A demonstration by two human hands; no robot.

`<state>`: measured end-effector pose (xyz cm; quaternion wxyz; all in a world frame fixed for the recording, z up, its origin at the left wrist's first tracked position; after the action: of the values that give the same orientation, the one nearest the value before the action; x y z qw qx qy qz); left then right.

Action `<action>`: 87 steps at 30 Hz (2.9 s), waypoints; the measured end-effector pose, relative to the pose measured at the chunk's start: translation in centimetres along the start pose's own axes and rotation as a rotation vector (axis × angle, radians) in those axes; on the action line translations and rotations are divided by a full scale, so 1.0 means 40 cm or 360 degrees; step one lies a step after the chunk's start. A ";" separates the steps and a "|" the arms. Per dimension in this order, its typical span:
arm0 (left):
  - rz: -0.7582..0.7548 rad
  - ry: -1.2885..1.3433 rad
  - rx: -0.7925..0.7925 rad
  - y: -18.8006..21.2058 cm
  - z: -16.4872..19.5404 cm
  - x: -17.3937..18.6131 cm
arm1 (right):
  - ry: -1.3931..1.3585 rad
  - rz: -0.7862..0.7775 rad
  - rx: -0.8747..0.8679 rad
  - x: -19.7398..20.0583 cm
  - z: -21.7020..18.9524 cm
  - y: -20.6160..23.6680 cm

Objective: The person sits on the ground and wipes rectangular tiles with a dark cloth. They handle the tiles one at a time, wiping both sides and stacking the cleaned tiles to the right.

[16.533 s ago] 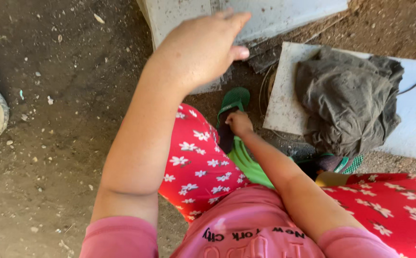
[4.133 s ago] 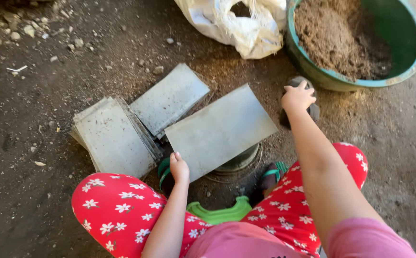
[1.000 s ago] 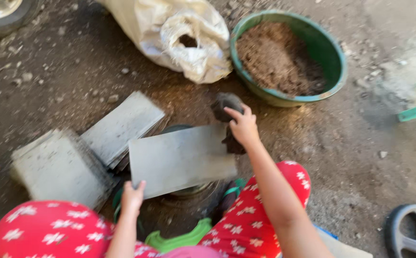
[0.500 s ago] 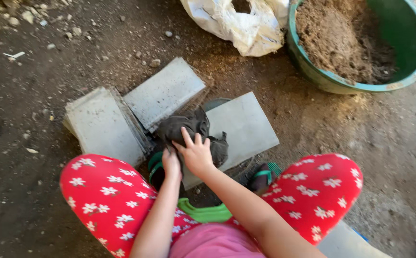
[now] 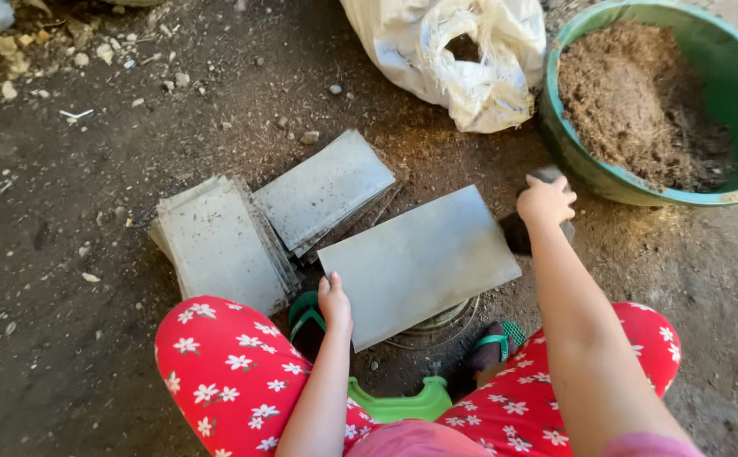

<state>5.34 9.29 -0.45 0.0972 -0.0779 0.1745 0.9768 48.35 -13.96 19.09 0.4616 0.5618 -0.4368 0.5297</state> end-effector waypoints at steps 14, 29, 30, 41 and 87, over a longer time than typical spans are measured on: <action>0.0002 0.0227 0.0201 -0.016 -0.030 0.000 | -0.0026 0.0407 0.1263 -0.098 -0.348 0.717; -0.0240 -0.0054 -0.0835 0.020 0.350 -0.072 | -0.0918 0.0803 0.0155 0.251 0.249 0.107; -0.0282 -0.0121 -0.0929 0.035 0.397 -0.082 | -0.0948 0.0922 0.0348 0.331 0.203 0.139; -0.0518 -0.0413 -0.1272 0.108 0.521 -0.139 | -0.0438 0.1112 0.1425 0.502 -0.431 0.756; -0.0994 0.2217 0.0337 -0.147 0.233 -0.168 | -0.0086 -0.0077 0.1071 0.025 -0.271 0.612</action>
<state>12.02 16.92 7.51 0.2431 -0.7107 0.2578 0.6077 22.34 -8.03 21.58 0.2510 0.7066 -0.2360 0.6180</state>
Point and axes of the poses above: each hand's wrist, its own y-axis away from the middle knuckle, its own x-axis out of the back of the hand, z = x × y, the point moved 9 cm from there along -y, towards the middle knuckle, and after that the axes turned 9 degrees about y, right-handed, at the moved point
